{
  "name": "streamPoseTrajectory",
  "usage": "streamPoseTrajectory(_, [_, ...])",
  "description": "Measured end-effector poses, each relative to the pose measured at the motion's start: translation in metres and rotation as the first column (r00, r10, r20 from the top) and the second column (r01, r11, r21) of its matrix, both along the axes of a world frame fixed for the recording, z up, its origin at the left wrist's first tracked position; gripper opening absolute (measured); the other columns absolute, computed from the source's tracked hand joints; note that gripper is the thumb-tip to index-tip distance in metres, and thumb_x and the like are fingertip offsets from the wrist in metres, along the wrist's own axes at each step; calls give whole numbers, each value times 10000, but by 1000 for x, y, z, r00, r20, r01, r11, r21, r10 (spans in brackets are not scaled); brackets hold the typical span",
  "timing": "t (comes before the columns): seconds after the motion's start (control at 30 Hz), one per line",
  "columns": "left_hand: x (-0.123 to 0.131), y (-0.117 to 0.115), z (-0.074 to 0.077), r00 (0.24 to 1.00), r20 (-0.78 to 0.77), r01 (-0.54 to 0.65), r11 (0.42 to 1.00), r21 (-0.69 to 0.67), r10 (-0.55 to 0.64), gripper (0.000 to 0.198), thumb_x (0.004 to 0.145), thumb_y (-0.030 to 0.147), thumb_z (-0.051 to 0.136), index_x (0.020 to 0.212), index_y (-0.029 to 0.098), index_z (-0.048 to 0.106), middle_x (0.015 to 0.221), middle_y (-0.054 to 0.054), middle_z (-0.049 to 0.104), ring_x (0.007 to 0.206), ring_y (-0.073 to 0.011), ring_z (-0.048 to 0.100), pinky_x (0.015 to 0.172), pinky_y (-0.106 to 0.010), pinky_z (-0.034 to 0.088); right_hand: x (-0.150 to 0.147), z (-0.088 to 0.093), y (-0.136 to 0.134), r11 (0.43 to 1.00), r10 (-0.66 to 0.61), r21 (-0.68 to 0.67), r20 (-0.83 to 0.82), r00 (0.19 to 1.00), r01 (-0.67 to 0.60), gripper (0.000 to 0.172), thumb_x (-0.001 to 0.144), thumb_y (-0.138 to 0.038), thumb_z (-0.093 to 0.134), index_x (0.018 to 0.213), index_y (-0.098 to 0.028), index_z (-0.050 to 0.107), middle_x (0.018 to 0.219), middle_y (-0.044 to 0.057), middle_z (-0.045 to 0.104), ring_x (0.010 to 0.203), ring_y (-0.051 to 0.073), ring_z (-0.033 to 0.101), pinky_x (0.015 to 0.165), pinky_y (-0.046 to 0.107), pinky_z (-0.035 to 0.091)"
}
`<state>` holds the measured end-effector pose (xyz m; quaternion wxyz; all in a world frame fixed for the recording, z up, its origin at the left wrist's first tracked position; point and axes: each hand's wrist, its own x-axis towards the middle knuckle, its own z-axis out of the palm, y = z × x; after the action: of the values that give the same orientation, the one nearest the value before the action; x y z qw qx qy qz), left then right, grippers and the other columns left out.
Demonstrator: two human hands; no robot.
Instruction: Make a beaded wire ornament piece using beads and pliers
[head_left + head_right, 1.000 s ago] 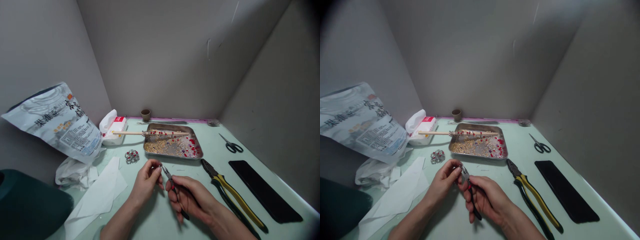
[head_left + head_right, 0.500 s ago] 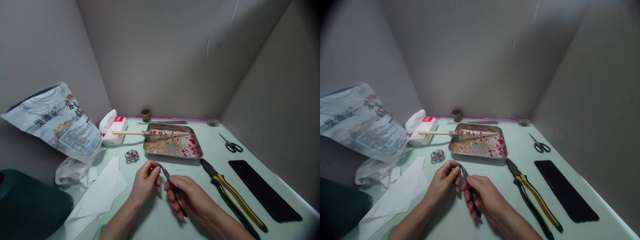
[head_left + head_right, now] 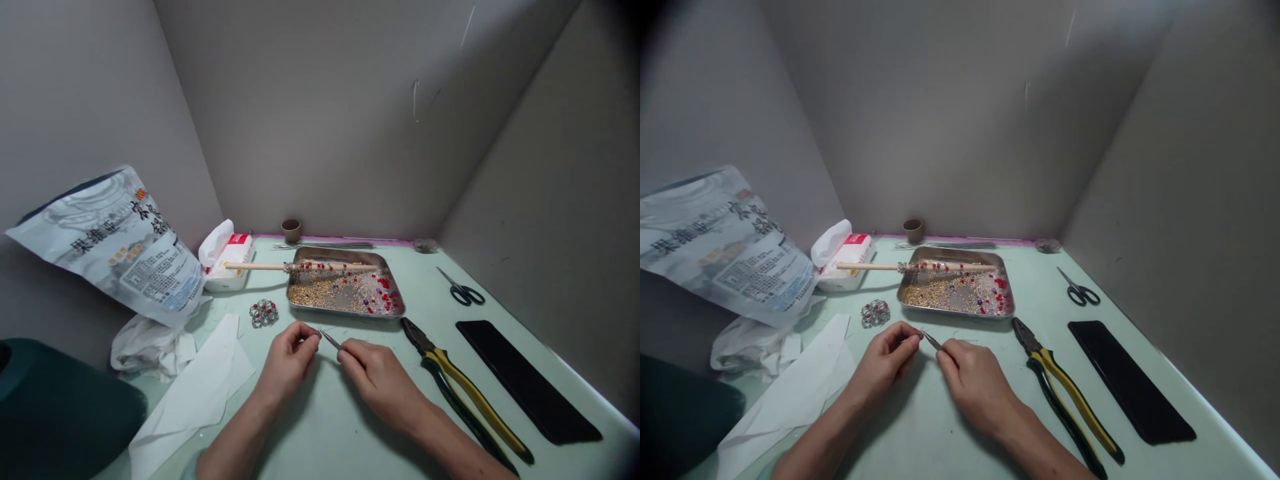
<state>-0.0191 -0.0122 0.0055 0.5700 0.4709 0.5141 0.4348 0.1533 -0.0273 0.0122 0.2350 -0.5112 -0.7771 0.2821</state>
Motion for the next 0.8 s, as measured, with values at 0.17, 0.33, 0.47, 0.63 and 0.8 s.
streamPoseTrajectory(0.17, [0,1,0,998,64,-13,1000,-10,14,315,742,460,643,738,170,518,528,71,430,415,-50,305,401,-189,196,0,1,0,999,4,35,45,999,-5,324,973,-318,345,774,-180,560,767,35,605,722,162,538,647,273,318])
streamPoseTrajectory(0.33, [-3,3,-1,997,20,-74,997,10,74,339,729,477,661,751,162,538,535,73,390,450,-55,301,427,-193,194,4,2,-15,999,-46,40,233,972,38,260,940,-318,413,832,-175,601,848,76,618,789,206,554,691,316,348])
streamPoseTrajectory(0.47, [-1,1,-1,999,13,-41,999,0,41,359,723,500,660,779,159,563,517,77,365,454,-61,291,432,-197,183,2,-8,-37,992,-107,99,355,929,76,162,877,-281,503,867,-180,629,924,108,601,885,266,532,775,397,370])
streamPoseTrajectory(0.63, [1,-1,-4,999,38,4,999,47,-6,346,730,480,664,809,152,586,551,62,421,451,-63,309,437,-199,219,5,-15,-51,980,-75,196,251,965,25,235,828,-331,603,1038,-229,627,1063,88,600,998,272,516,876,433,382])
streamPoseTrajectory(0.8, [-1,0,-7,999,28,27,996,88,-30,313,746,453,655,790,149,592,664,23,508,485,-67,358,461,-206,271,55,-23,-49,877,-325,442,261,909,187,314,882,-379,508,1112,-191,612,1152,133,576,1103,303,488,931,464,364])
